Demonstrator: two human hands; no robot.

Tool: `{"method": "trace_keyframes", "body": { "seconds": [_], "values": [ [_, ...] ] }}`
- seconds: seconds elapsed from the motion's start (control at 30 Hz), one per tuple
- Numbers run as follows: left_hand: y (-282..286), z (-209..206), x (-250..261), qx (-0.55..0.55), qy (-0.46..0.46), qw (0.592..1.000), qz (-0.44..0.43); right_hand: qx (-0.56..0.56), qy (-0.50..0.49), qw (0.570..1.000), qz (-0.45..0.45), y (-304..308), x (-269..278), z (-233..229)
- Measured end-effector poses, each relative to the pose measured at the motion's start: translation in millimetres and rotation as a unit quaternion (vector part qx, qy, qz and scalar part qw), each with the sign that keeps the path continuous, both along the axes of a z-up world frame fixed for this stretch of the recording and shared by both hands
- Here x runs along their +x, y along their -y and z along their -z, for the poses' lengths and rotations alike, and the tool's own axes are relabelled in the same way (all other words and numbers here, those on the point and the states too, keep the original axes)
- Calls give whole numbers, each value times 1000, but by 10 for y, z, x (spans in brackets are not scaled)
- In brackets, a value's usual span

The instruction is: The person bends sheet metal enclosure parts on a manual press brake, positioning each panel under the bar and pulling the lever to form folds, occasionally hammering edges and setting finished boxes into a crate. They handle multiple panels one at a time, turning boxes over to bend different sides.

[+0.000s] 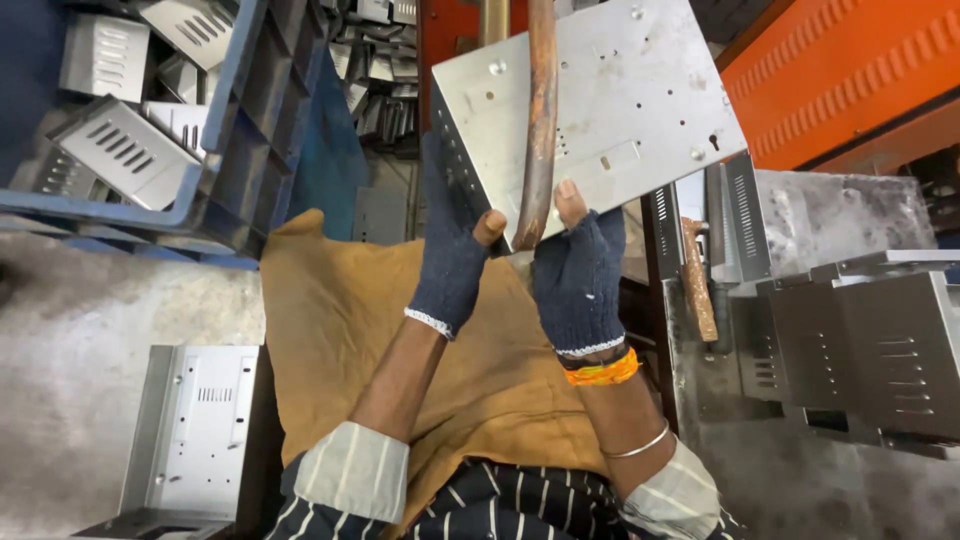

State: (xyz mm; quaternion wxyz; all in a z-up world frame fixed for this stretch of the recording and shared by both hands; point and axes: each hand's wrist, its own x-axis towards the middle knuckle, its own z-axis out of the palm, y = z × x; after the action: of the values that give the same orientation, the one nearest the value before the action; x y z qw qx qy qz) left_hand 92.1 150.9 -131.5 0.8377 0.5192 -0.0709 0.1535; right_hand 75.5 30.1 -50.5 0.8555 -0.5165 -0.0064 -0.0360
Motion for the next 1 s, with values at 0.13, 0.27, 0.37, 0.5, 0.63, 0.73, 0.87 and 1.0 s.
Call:
{"method": "trace_keyframes", "body": {
  "seconds": [0.13,0.27,0.37,0.5,0.63,0.73,0.87,1.0],
  "values": [
    [23,18,-70,-13,-23,1000,-1,32,-7,999,21,14,-1,122],
    [7,-129,-131,10,-31,999,-9,68,31,997,-24,111,-14,109],
    [-37,0,-177,68,2,997,-39,70,22,996,-45,164,-158,-36],
    [-289,172,-213,146,-56,979,-127,60,-53,996,-32,309,-302,-98],
    [-382,-154,-420,124,49,991,-31,50,-74,996,-24,626,-259,106],
    [-330,-274,-447,176,41,983,-34,64,-102,993,-18,740,-156,85],
    [-217,-309,-343,157,92,983,-20,63,-96,993,-29,783,100,-33],
    [-129,-326,-328,143,64,987,-34,36,-85,995,-35,708,118,-209]
  ]
}}
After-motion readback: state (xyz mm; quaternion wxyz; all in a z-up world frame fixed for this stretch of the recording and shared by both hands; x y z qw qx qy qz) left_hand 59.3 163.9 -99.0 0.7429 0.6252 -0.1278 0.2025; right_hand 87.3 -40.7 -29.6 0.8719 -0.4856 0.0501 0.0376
